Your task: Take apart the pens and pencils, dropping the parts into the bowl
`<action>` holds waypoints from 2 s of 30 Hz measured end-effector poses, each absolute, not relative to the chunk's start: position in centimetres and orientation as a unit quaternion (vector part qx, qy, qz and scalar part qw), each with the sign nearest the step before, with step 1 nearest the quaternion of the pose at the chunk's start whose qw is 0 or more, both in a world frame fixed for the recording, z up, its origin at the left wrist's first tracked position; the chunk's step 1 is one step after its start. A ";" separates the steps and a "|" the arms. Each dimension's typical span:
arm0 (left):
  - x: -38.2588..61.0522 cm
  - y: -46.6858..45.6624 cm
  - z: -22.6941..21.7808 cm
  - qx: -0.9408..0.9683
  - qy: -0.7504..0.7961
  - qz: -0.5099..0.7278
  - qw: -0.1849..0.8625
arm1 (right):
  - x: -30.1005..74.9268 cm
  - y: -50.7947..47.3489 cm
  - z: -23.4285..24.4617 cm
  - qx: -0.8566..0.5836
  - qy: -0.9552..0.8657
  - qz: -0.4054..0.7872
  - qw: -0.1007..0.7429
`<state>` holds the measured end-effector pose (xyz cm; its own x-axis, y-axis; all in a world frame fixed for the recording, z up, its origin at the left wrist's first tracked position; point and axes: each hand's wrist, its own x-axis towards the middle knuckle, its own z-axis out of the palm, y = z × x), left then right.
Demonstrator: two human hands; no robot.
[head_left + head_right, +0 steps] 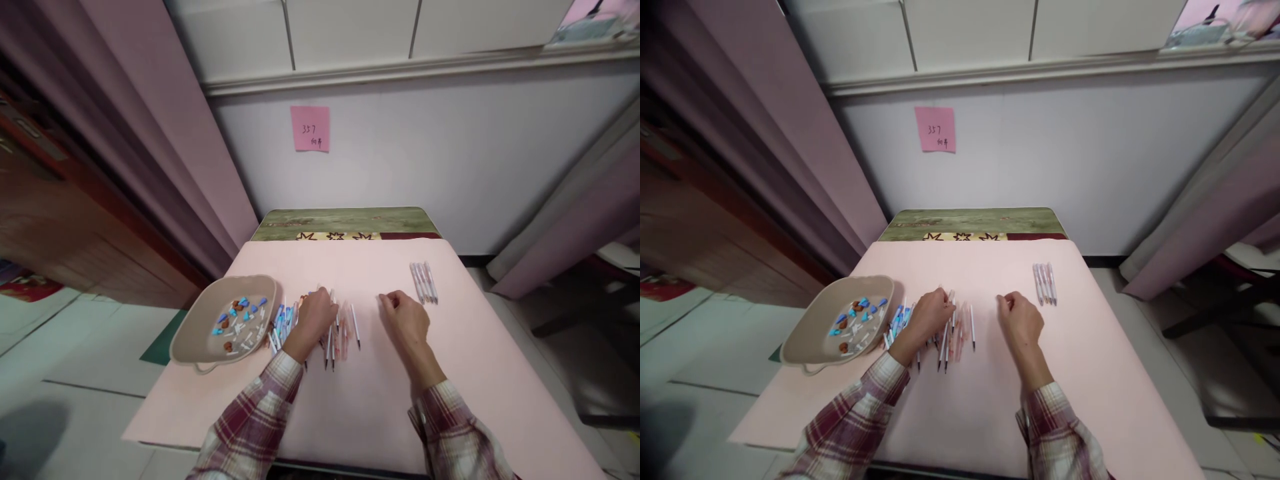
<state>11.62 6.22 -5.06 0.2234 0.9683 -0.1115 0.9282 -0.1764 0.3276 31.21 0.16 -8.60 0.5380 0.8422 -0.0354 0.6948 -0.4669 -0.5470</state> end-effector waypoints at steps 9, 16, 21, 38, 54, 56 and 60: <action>10.9 5.3 -3.7 0.748 0.646 0.080 0.128 | 36.8 0.5 -9.6 -0.917 -0.343 0.048 0.196; 8.6 4.7 -4.1 0.627 0.620 0.363 0.301 | 35.8 0.8 -9.1 -0.893 -0.350 0.045 0.280; 10.2 4.1 -4.5 0.437 0.492 0.449 0.605 | 29.9 0.4 -8.9 -0.637 -0.416 0.359 0.541; 12.2 3.1 -5.3 0.371 0.450 0.486 0.651 | 26.2 -0.3 -9.8 -0.477 -0.418 0.568 0.524; 12.1 2.9 -5.3 0.382 0.452 0.489 0.641 | 26.0 -0.7 -9.3 -0.435 -0.429 0.617 0.496; 12.2 2.9 -5.4 0.381 0.453 0.490 0.640 | 26.0 -0.7 -9.3 -0.439 -0.430 0.619 0.488; 12.2 2.9 -5.5 0.381 0.451 0.494 0.638 | 26.0 -0.7 -9.2 -0.451 -0.428 0.631 0.464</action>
<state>12.20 2.90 -5.51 0.1043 0.9746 -0.1983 -0.2866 0.2204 0.9323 25.99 -0.72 -9.23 -0.1627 0.9715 -0.1726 -0.1986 -0.2036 -0.9587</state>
